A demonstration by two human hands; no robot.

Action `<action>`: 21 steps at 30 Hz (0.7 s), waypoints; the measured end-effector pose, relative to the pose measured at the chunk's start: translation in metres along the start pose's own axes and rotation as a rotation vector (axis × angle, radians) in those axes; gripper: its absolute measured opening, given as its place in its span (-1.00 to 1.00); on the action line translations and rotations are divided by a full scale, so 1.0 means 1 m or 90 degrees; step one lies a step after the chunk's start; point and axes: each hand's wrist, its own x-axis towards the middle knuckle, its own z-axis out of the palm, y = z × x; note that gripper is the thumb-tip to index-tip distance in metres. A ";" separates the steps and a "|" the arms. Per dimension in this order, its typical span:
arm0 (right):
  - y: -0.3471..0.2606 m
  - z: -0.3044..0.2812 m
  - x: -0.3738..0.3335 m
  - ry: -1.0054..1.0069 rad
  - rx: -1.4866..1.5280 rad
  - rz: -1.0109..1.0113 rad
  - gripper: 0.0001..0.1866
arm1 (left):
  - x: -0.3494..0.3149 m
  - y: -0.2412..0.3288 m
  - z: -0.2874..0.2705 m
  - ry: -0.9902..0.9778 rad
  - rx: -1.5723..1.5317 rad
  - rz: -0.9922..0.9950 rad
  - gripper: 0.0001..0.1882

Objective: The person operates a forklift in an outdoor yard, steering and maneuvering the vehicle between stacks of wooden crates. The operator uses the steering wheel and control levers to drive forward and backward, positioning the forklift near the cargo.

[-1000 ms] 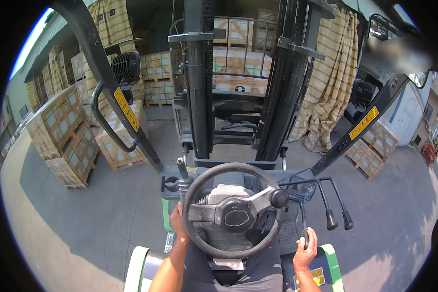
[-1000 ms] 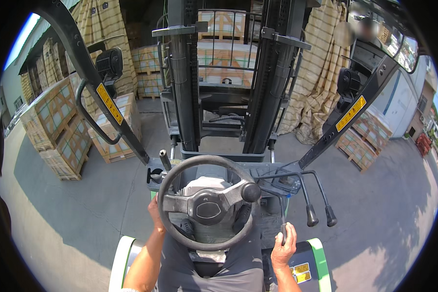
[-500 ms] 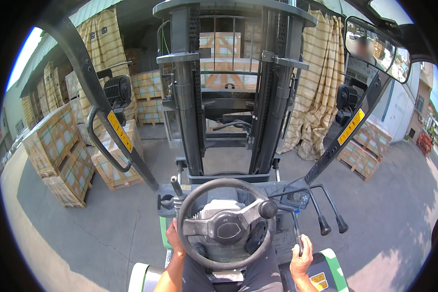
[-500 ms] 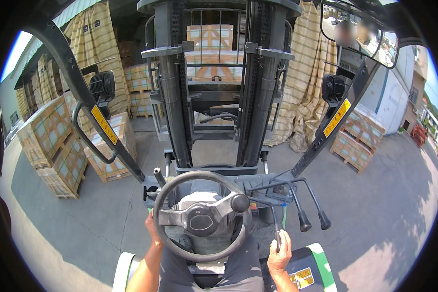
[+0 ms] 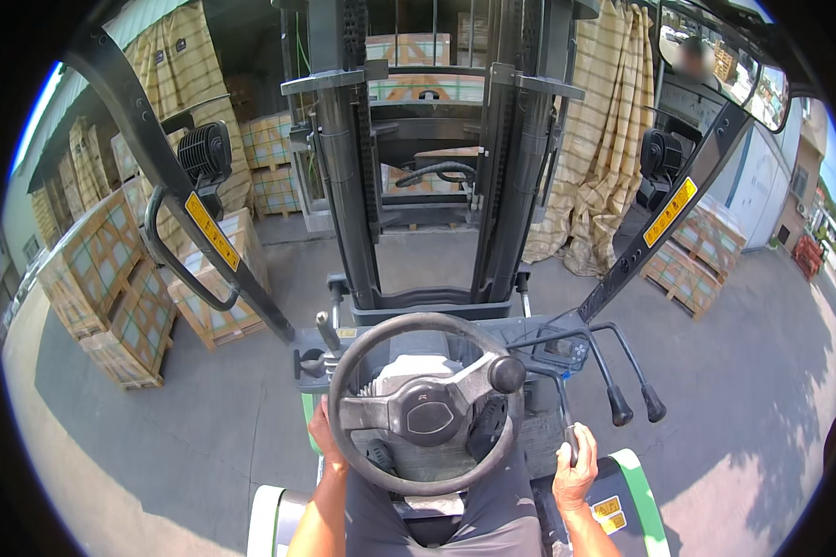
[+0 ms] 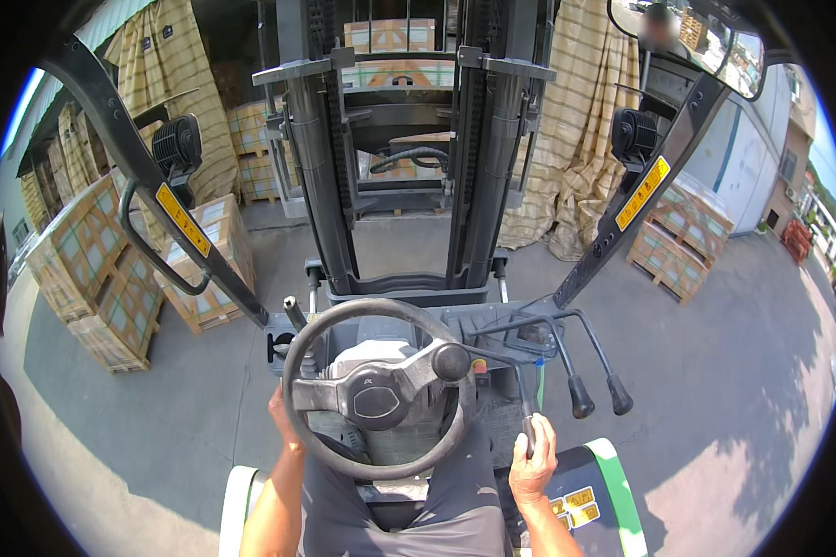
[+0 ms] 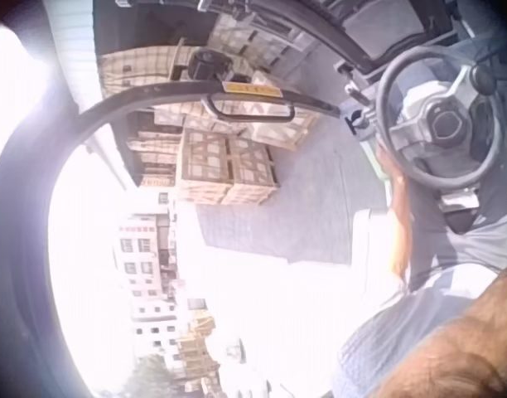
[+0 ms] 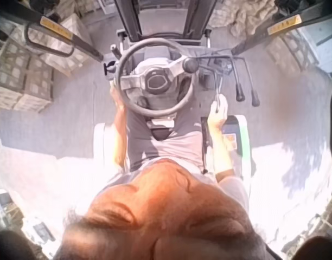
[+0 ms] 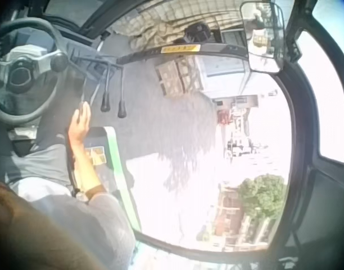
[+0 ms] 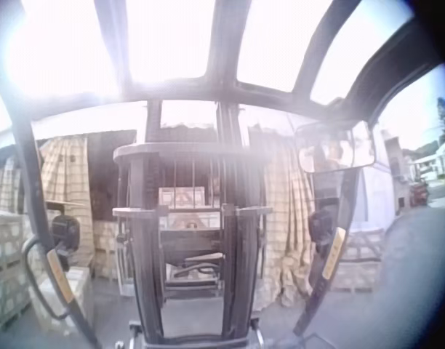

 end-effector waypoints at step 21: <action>-0.001 0.033 0.068 -0.038 0.054 -0.027 -0.64 | 0.012 -0.029 0.018 -0.031 0.058 0.106 -0.65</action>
